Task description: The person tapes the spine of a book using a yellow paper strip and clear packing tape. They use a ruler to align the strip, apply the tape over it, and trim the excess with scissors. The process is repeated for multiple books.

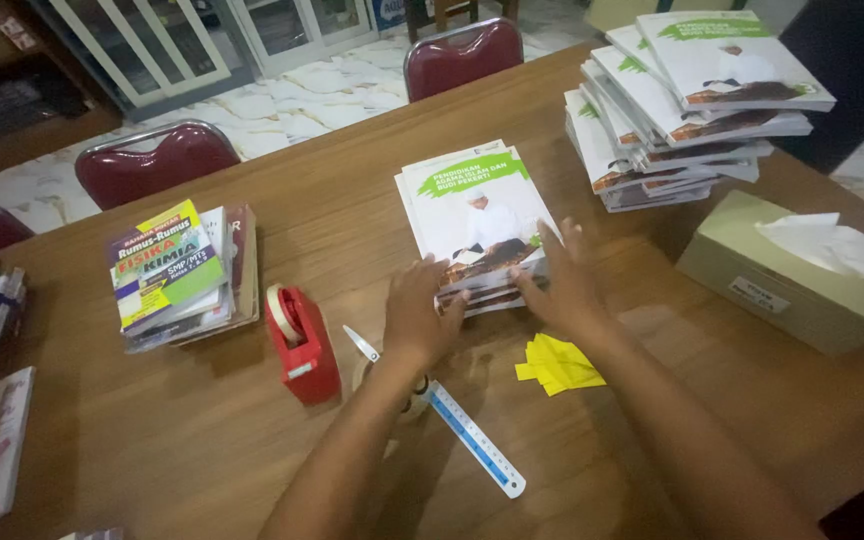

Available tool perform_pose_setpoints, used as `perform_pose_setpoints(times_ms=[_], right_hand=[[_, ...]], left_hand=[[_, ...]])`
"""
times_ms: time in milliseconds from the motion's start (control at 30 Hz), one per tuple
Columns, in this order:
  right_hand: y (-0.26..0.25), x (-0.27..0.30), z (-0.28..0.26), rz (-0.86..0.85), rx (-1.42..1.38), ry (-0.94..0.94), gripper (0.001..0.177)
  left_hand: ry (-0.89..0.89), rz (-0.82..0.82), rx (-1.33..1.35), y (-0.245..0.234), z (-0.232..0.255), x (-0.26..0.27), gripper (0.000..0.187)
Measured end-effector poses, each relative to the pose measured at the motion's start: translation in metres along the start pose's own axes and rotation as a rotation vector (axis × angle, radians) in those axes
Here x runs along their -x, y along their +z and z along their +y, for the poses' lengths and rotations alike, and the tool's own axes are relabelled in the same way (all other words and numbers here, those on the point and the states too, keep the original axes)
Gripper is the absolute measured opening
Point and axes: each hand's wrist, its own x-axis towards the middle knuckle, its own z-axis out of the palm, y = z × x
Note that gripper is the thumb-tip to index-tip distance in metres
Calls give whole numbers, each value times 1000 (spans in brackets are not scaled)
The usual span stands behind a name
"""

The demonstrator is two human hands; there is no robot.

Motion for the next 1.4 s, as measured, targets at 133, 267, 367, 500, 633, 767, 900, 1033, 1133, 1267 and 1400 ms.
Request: perform_pose_setpoints(times_ms=[133,267,367,500,633,767,900,1033,1133,1267,1400], right_hand=[[10,8,18,121,148,-124,71],[-18,32,-1,65,-137,256,56],[-22,51,9,131,-586,574,48],[-52,69,-8,-164,-1018,733,58],[-49,108,2,-339,-1091,670,54],[-41,149,3,-368,-1105,594,53],[-25,168,-9,-586,-986,427,58],[-26,170,-72,-849,-684,165,60],[12,180,-75,-1010,-474,45,32],[59,179,-85,-812,-188,104,34],[83,171,-88,-515,3,-94,57]], left_hand=[[-93,-80,-50,-11,13,8,50],[-483,-74,173,-35,38,10,65],[-762,-65,505,-45,49,18,89],[-642,-173,1004,-54,73,31,59],[-536,-148,995,-77,76,73,47],[-504,-117,882,-93,63,128,52],[-666,332,1200,-106,27,205,90],[-816,164,694,-179,25,271,82],[-1100,57,498,-198,24,321,54],[-1009,-69,229,-198,18,365,35],[-649,-88,-104,-191,21,377,47]])
